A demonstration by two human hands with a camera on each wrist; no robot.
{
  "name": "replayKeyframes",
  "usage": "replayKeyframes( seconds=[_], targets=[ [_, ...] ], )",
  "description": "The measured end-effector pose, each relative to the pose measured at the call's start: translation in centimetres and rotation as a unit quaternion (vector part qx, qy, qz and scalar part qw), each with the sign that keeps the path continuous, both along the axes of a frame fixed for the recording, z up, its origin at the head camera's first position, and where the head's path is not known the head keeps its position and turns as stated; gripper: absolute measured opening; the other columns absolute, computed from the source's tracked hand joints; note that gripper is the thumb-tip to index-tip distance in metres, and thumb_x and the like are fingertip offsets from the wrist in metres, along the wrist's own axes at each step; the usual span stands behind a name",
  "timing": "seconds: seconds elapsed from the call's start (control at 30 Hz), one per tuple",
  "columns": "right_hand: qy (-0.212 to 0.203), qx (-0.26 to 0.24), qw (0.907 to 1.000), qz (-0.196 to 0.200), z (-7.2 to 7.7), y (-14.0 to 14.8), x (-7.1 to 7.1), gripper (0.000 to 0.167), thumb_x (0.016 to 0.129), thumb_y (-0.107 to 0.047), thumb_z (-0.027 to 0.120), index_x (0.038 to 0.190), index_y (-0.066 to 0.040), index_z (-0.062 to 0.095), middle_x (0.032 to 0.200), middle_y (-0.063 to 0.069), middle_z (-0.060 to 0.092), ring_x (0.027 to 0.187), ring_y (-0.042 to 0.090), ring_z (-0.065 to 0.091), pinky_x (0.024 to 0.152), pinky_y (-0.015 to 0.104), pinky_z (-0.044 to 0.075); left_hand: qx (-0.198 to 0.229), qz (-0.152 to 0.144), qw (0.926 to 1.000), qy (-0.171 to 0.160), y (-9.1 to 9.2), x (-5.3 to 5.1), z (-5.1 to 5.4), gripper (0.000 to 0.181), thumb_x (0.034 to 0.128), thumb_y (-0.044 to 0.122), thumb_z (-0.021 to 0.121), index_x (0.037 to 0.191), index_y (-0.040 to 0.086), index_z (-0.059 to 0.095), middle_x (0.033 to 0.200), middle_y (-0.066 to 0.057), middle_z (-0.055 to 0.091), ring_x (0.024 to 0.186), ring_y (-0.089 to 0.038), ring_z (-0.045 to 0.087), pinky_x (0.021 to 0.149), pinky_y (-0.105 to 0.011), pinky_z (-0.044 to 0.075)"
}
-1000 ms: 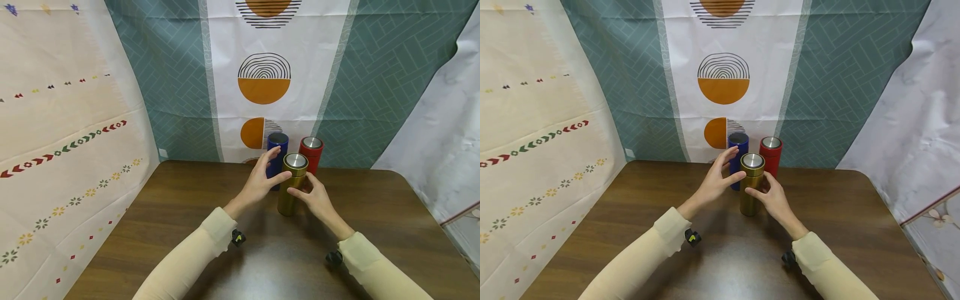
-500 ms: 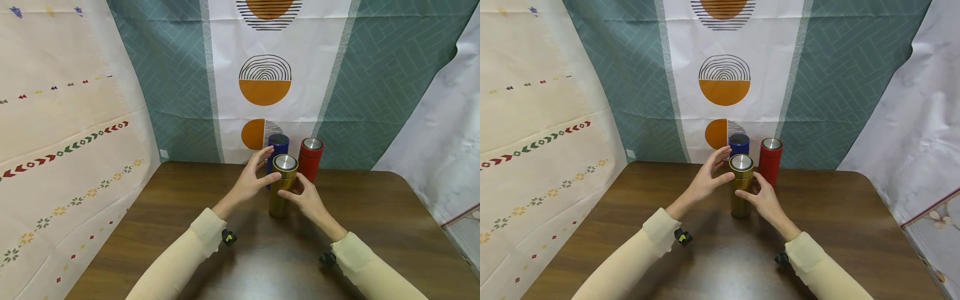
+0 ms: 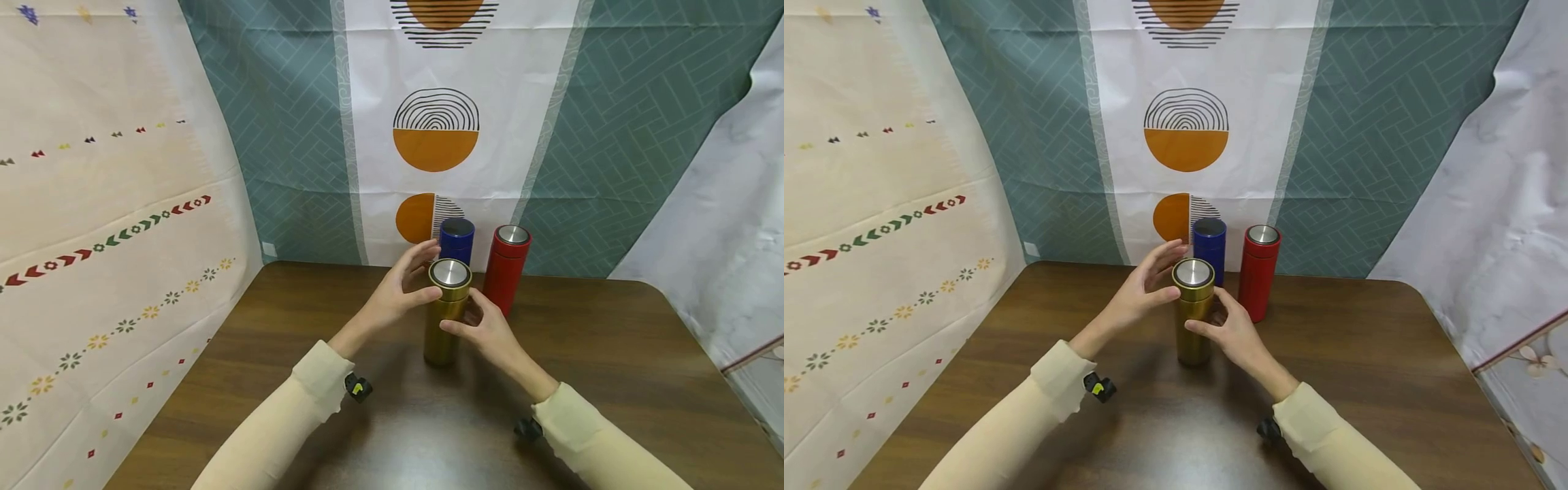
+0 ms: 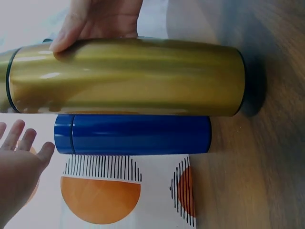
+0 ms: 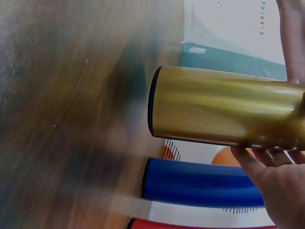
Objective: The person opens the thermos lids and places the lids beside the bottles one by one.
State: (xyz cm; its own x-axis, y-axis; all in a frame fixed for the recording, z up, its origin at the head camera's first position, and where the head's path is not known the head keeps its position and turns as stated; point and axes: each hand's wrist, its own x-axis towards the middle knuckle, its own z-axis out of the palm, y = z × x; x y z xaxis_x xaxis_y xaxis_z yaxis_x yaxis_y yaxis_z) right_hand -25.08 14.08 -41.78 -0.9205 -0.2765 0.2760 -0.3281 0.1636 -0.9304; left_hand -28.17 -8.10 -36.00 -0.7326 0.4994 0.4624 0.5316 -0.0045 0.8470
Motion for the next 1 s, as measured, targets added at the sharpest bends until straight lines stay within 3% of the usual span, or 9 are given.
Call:
replayKeyframes(
  seconds=[0.3,0.53,1.0],
  targets=[
    [-0.002,0.022,0.9997,-0.001,-0.1,0.0,0.9,0.068,0.089,-0.019,0.084,0.148,-0.009,0.051,0.141,0.014,0.062,0.13,0.035,0.061,0.108,0.051,0.048,-0.015,-0.03,0.9988,-0.037,-1.1,0.3,-0.6,0.102,0.0845,0.071,0.073,0.162,0.018,0.033,0.162,-0.014,0.041,0.15,-0.019,0.038,0.125,-0.046,0.026],
    [-0.007,0.026,0.9996,0.001,-0.6,0.2,1.0,0.069,0.088,-0.02,0.085,0.147,-0.01,0.051,0.14,0.014,0.062,0.13,0.036,0.061,0.108,0.053,0.048,-0.036,-0.055,0.9956,-0.067,-1.4,0.2,-0.7,0.104,0.0831,0.071,0.074,0.163,0.019,0.033,0.161,-0.004,0.043,0.151,-0.02,0.037,0.125,-0.05,0.027],
    [-0.007,0.022,0.9993,0.029,-1.5,0.7,1.0,0.069,0.09,-0.015,0.083,0.149,-0.009,0.048,0.143,0.016,0.059,0.134,0.038,0.058,0.11,0.056,0.045,-0.057,-0.094,0.9912,-0.073,-1.0,-0.2,-0.8,0.11,0.0816,0.072,0.074,0.163,0.014,0.03,0.164,-0.007,0.039,0.15,-0.02,0.038,0.123,-0.051,0.029]
  ],
)
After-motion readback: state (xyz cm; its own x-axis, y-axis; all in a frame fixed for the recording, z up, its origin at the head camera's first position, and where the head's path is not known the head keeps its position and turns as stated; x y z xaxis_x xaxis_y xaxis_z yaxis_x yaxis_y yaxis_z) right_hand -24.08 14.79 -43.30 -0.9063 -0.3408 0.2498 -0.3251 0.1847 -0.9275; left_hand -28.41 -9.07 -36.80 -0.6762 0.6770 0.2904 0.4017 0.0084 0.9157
